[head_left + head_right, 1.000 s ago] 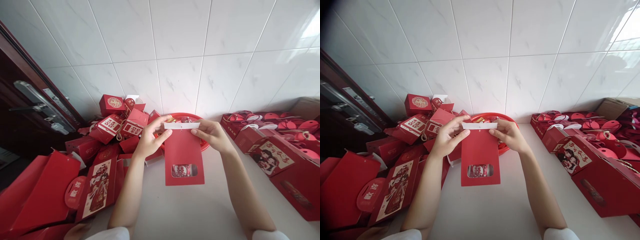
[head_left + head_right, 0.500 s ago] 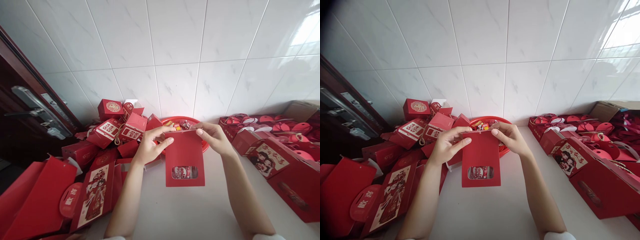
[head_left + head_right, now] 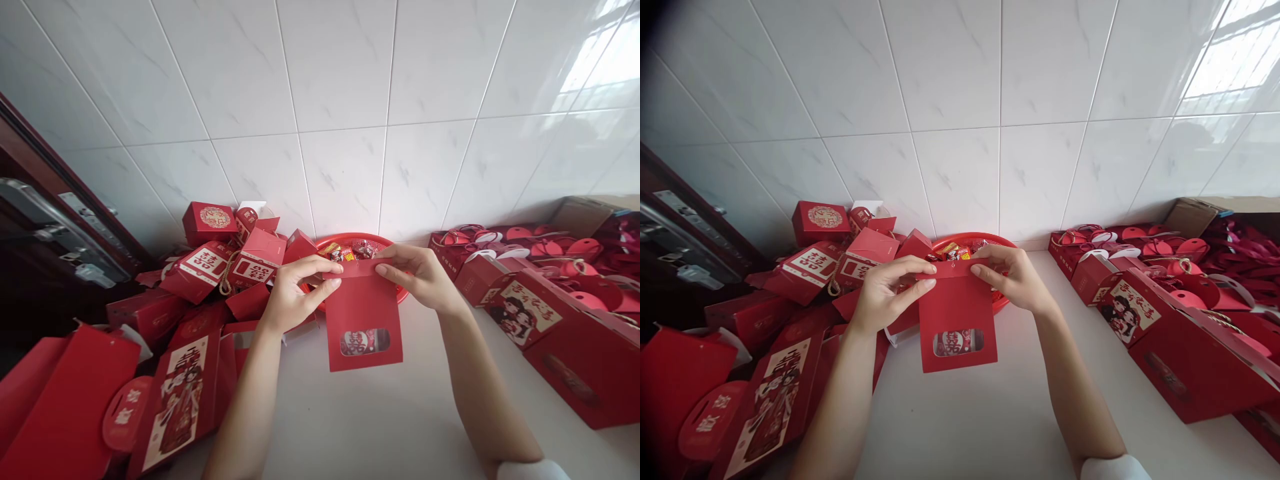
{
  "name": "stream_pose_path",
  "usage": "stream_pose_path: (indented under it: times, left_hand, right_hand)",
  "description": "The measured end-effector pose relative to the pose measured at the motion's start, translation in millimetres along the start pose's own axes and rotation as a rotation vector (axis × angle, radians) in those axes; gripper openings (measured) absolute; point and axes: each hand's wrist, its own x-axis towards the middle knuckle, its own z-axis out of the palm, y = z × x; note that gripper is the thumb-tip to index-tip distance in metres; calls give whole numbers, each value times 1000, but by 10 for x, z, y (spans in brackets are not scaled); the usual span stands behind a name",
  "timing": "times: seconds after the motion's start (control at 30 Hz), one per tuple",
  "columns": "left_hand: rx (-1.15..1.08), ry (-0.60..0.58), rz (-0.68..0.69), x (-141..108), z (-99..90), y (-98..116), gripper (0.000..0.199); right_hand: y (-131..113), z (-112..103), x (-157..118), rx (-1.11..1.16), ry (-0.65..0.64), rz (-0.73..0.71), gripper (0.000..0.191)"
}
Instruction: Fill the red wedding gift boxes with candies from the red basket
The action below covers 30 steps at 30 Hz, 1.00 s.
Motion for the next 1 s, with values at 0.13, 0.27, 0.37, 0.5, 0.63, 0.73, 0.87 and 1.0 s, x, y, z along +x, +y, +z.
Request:
stream_pose_path:
  times: [0.13, 0.27, 0.37, 0.5, 0.63, 0.73, 0.87, 1.0]
  left_hand:
    - [-33, -27, -3, 1, -4, -7, 13]
    - [-2, 41, -69, -10, 25, -13, 24]
    - [20, 115, -12, -31, 58, -13, 22]
    - [25, 203, 132, -59, 89, -17, 14]
    - [-42, 228, 121, -52, 123, -32, 27]
    - [-147, 171, 52, -19, 164, -86, 39]
    - [-102, -10, -85, 34, 274, -327, 32]
    - [5, -177, -219, 54, 442, -714, 23]
  right_hand:
    - [-6, -1, -5, -37, 16, -24, 28]
    - [-33, 5, -28, -70, 41, -56, 28]
    - [-67, 19, -47, -55, 45, -58, 28]
    - [-113, 37, -63, -26, -8, -67, 29]
    - [-142, -4, -99, -112, 28, -162, 26]
    - [-156, -110, -159, -230, 158, -214, 22]
    - [-197, -326, -281, -355, 470, -237, 21]
    - [-328, -604, -492, -420, 800, -222, 26]
